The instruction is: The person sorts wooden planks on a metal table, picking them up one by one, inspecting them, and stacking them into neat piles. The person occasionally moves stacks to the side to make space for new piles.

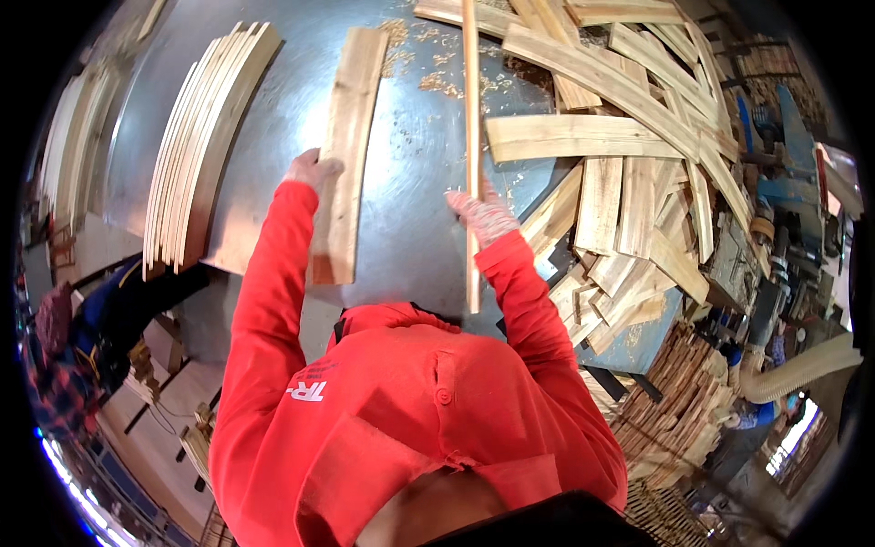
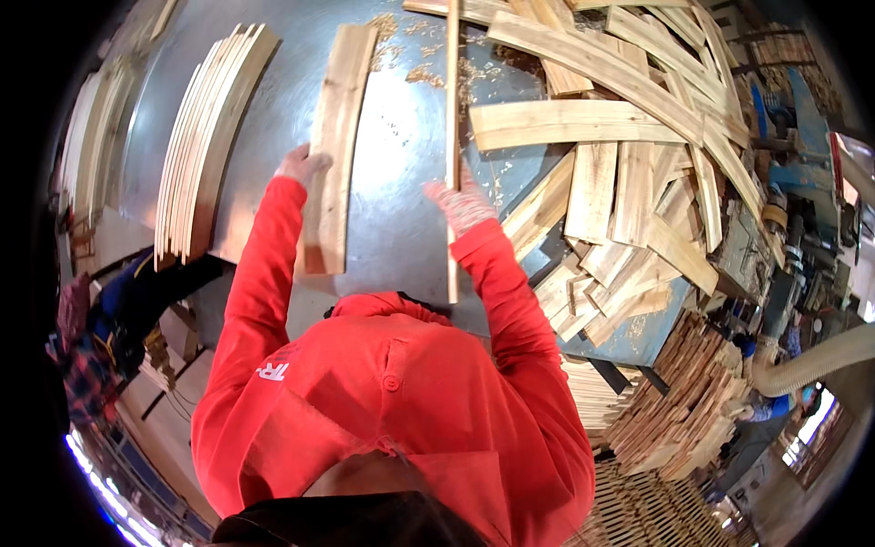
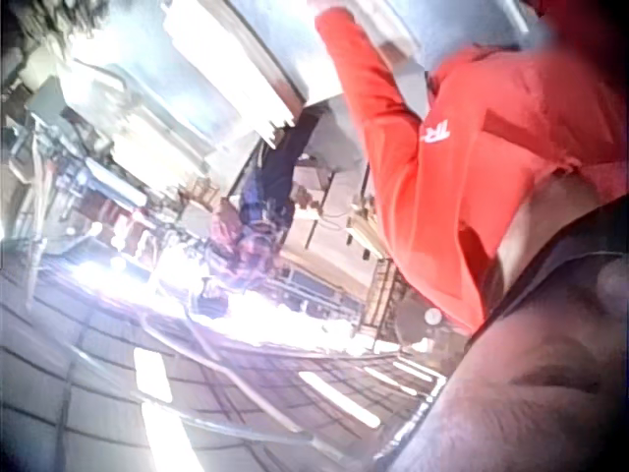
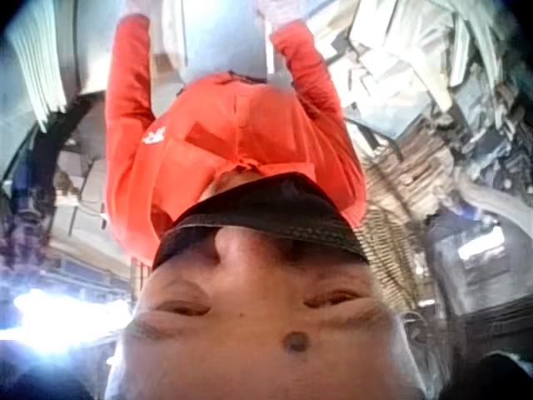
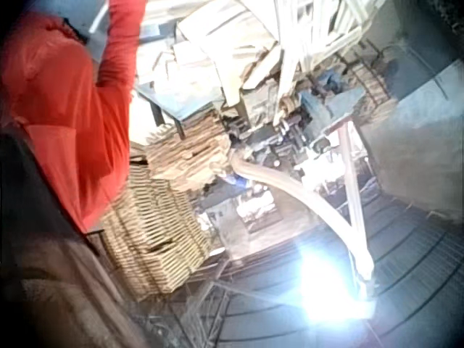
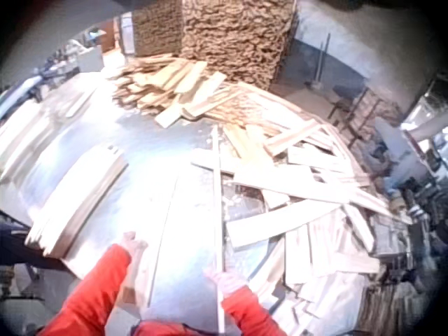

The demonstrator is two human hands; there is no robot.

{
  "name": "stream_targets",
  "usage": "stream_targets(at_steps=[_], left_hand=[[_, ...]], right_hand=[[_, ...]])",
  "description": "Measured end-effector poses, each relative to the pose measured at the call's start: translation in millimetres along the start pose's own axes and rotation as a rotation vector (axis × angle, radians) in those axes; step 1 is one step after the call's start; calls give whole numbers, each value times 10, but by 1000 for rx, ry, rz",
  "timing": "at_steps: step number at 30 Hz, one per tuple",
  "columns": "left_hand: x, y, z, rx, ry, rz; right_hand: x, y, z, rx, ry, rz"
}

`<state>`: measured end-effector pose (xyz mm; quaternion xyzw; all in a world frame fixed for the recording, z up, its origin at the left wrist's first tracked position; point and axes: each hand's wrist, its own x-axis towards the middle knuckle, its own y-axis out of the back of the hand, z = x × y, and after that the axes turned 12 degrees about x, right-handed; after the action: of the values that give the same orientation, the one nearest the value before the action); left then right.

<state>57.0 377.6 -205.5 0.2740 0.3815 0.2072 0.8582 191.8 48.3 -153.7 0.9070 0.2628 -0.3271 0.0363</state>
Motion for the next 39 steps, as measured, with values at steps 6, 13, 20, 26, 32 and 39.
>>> stream_targets(at_steps=[6,13,20,26,32,39], left_hand=[[-385,108,132,38,34,146],[-1192,871,319,2,83,451],[-1005,846,385,-188,-174,265],[-361,-47,746,-848,-173,-1],[177,-558,1014,-882,-166,-32],[-32,-698,1516,-497,-95,82]], right_hand=[[0,-689,-125,-592,-147,124],[108,-874,-598,-1069,24,-690],[1786,1202,-2501,-1537,183,406],[1562,878,-1983,-1888,43,378],[723,1014,-2059,-1619,8,320],[-518,907,-2166,-1184,-46,97]])
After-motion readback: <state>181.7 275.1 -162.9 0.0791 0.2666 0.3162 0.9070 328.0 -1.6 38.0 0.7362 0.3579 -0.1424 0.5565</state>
